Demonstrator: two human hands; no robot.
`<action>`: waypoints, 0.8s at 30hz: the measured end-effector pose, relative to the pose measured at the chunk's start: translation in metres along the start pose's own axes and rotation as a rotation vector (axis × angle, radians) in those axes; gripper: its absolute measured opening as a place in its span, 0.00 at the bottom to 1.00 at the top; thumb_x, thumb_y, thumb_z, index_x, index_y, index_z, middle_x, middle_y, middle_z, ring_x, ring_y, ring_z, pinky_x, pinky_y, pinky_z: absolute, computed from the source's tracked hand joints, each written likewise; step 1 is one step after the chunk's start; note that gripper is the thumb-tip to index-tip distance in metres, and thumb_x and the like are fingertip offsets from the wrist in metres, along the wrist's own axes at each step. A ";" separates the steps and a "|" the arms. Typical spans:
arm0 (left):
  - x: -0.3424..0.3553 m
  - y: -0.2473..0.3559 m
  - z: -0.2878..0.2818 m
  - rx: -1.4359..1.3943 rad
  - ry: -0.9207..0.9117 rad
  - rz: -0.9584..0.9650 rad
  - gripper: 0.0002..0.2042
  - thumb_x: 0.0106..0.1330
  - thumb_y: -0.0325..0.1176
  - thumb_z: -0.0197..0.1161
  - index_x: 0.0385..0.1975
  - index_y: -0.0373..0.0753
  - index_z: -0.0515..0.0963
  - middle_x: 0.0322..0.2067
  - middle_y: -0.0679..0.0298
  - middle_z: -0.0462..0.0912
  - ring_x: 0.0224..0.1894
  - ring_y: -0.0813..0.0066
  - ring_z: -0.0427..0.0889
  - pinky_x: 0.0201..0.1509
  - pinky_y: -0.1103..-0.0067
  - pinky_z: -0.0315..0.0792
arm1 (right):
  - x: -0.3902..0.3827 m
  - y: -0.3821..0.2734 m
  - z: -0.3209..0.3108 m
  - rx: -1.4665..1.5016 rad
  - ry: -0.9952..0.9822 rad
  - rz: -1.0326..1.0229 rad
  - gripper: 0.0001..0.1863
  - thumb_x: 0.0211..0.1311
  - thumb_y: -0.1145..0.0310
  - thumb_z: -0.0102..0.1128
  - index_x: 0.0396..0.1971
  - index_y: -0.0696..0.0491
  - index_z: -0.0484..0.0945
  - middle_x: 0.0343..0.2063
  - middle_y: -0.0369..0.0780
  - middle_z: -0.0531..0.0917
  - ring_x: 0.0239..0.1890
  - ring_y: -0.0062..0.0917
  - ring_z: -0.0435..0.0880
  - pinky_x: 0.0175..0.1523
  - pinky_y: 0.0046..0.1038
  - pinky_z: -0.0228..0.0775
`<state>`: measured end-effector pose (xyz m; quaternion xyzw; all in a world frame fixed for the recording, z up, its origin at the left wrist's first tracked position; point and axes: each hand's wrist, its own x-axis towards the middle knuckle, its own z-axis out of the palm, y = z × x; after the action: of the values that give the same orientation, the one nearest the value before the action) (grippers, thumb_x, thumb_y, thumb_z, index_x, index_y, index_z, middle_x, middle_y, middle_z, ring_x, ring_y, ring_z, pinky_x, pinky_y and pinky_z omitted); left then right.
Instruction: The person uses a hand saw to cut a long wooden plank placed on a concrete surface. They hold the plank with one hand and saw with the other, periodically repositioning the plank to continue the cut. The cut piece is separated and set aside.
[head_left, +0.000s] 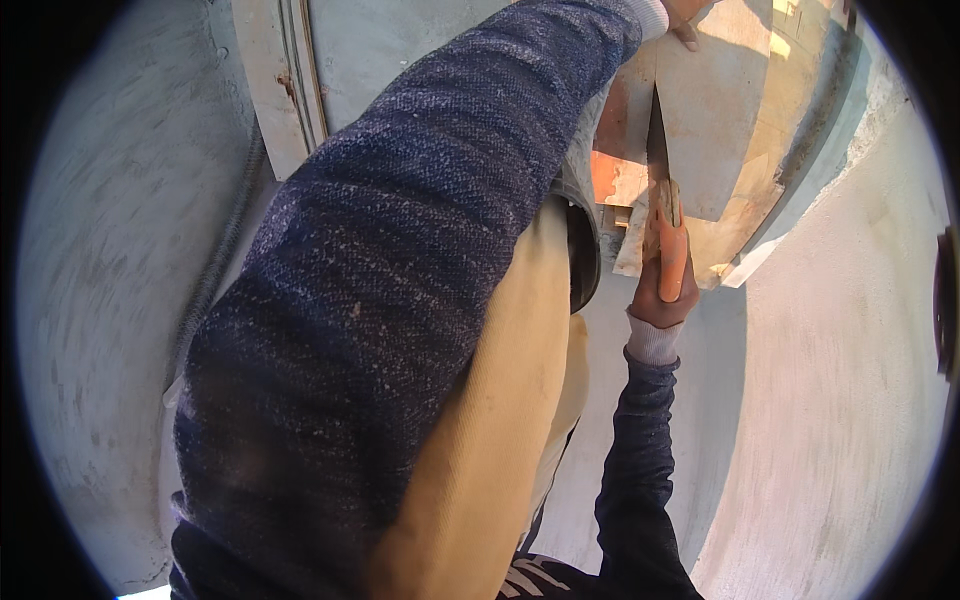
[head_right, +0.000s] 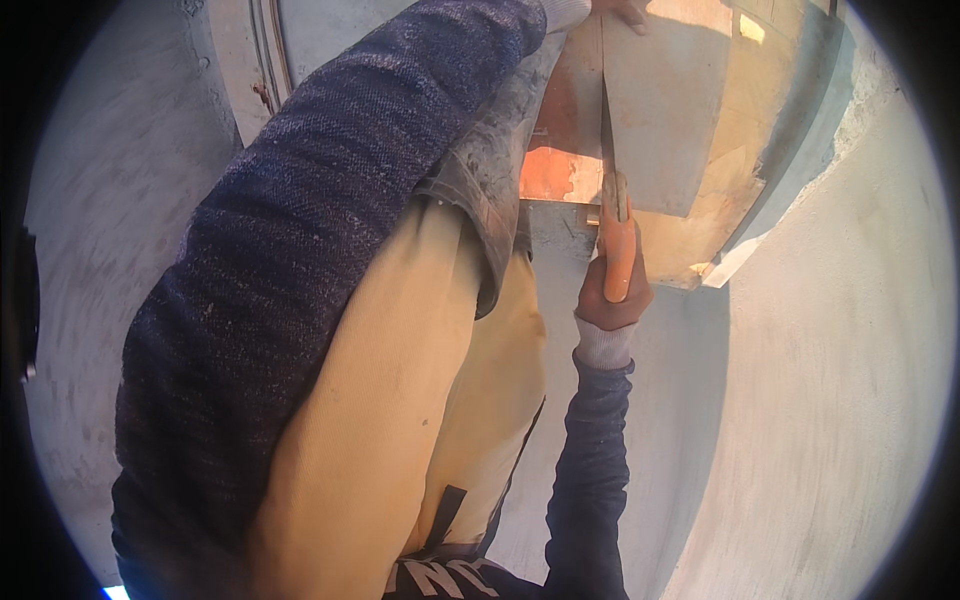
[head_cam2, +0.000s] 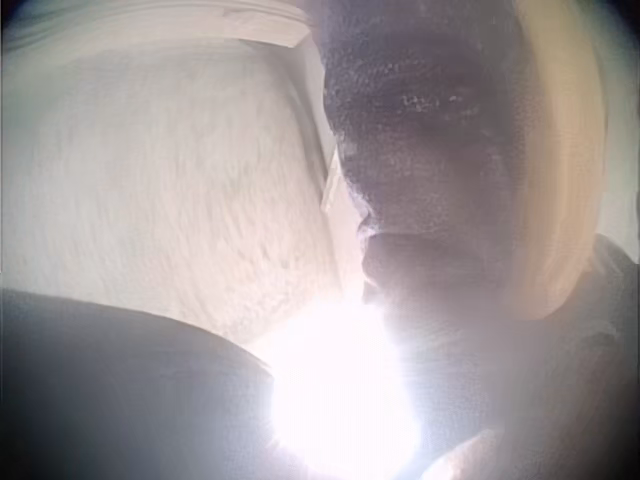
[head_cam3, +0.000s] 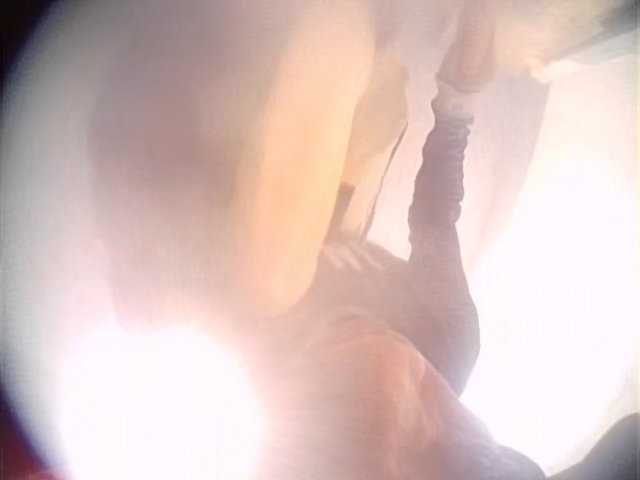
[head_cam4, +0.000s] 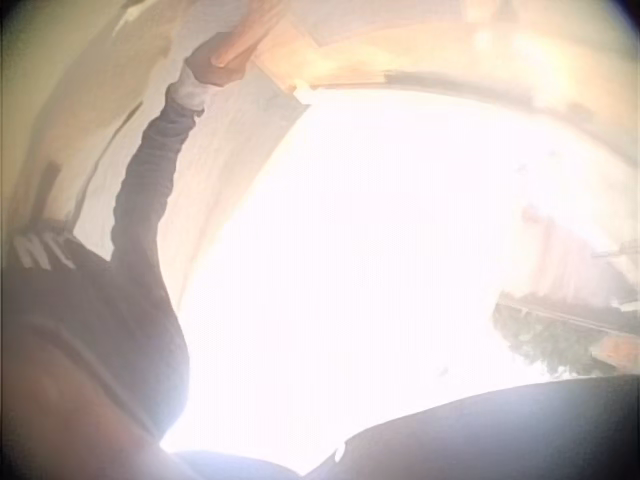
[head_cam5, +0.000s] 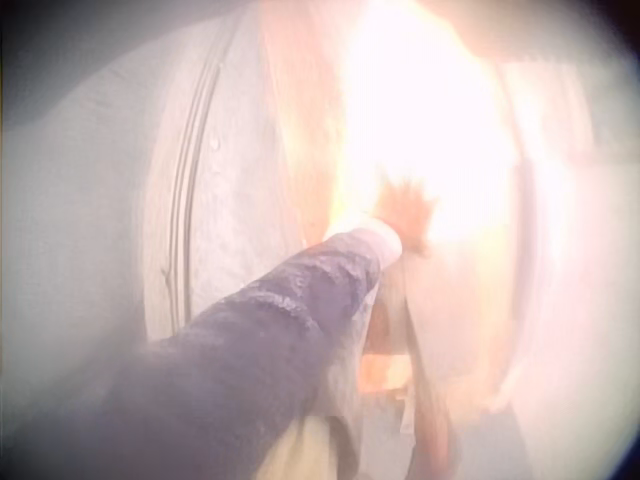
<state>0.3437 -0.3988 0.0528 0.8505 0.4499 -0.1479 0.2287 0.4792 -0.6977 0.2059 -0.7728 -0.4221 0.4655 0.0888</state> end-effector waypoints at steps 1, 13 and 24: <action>0.004 -0.011 0.014 0.009 0.067 0.013 0.52 0.45 0.63 0.75 0.73 0.53 0.60 0.73 0.52 0.58 0.77 0.47 0.49 0.70 0.31 0.37 | -0.019 0.000 -0.006 0.031 0.020 -0.053 0.23 0.64 0.78 0.53 0.60 0.61 0.74 0.41 0.47 0.87 0.41 0.30 0.88 0.44 0.27 0.78; 0.031 -0.025 0.020 -0.027 0.129 0.014 0.51 0.46 0.61 0.76 0.73 0.54 0.61 0.74 0.52 0.55 0.77 0.48 0.48 0.70 0.29 0.36 | 0.000 0.000 0.000 -0.075 0.012 -0.071 0.19 0.65 0.79 0.53 0.55 0.65 0.76 0.48 0.50 0.84 0.48 0.34 0.86 0.51 0.30 0.78; 0.016 -0.009 0.038 -0.049 0.148 0.044 0.53 0.44 0.61 0.77 0.74 0.54 0.59 0.75 0.52 0.53 0.78 0.48 0.45 0.69 0.29 0.34 | -0.021 0.014 -0.018 -0.029 -0.026 0.001 0.25 0.61 0.80 0.53 0.61 0.61 0.74 0.45 0.46 0.86 0.39 0.25 0.87 0.44 0.24 0.77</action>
<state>0.3433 -0.4025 0.0108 0.8629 0.4503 -0.0687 0.2188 0.4968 -0.7175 0.2214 -0.7681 -0.4296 0.4695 0.0716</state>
